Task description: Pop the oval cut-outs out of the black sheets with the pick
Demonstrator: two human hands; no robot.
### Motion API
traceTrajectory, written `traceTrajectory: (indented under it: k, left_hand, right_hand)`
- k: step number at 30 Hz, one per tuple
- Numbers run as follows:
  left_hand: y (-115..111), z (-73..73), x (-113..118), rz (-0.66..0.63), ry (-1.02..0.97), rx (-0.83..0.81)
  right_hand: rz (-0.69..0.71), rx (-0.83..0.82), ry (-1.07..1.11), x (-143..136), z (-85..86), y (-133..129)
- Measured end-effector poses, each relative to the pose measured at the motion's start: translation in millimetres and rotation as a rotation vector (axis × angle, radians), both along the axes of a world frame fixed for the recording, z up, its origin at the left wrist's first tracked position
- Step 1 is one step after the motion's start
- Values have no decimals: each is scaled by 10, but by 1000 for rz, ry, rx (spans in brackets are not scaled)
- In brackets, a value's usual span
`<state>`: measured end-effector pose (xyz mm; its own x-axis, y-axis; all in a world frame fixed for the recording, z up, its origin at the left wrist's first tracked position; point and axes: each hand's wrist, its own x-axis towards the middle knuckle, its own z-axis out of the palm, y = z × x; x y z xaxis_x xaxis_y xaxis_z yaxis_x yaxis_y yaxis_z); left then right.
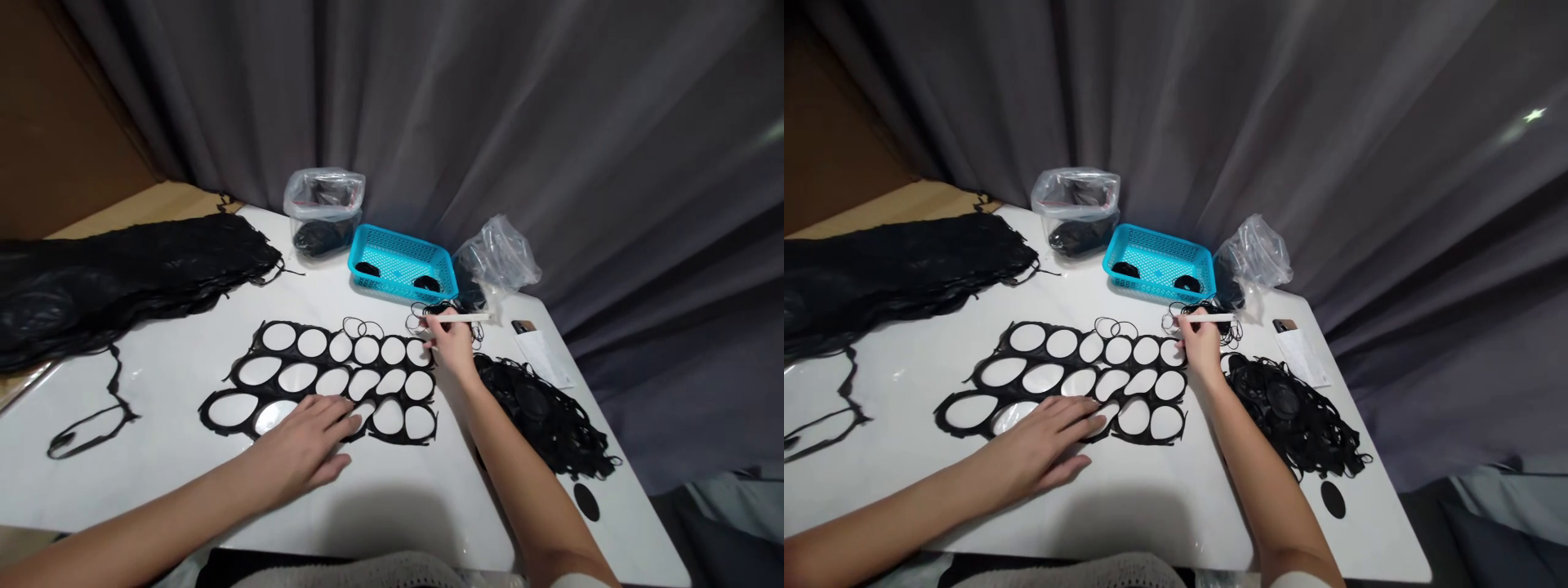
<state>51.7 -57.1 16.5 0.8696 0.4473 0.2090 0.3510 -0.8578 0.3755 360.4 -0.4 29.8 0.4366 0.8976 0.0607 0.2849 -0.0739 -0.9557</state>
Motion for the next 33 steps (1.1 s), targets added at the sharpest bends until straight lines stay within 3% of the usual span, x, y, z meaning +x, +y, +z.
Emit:
traceTrajectory:
  k: [3, 5, 9, 12, 15, 17, 27, 33]
  left_hand:
    - [181, 66, 93, 55, -33, -41]
    - [304, 42, 164, 128, -38, 9]
    - [433, -108, 238, 180, 53, 159]
    - [425, -164, 242, 190, 130, 219]
    - [404, -137, 243, 200, 163, 238]
    - [404, -106, 249, 197, 168, 242]
    - [408, -76, 260, 195, 163, 248]
    - [419, -91, 262, 193, 157, 236]
  right_hand:
    - [126, -120, 478, -172, -33, -18]
    - [196, -190, 685, -308, -55, -33]
    - [336, -234, 803, -533, -128, -83]
    - [467, -177, 515, -627, -199, -139]
    - [554, -92, 107, -663, -235, -184]
    - [580, -63, -47, -676, -236, -202]
    - [571, 40, -262, -715, -284, -239]
    - [613, 202, -674, -824, -316, -381]
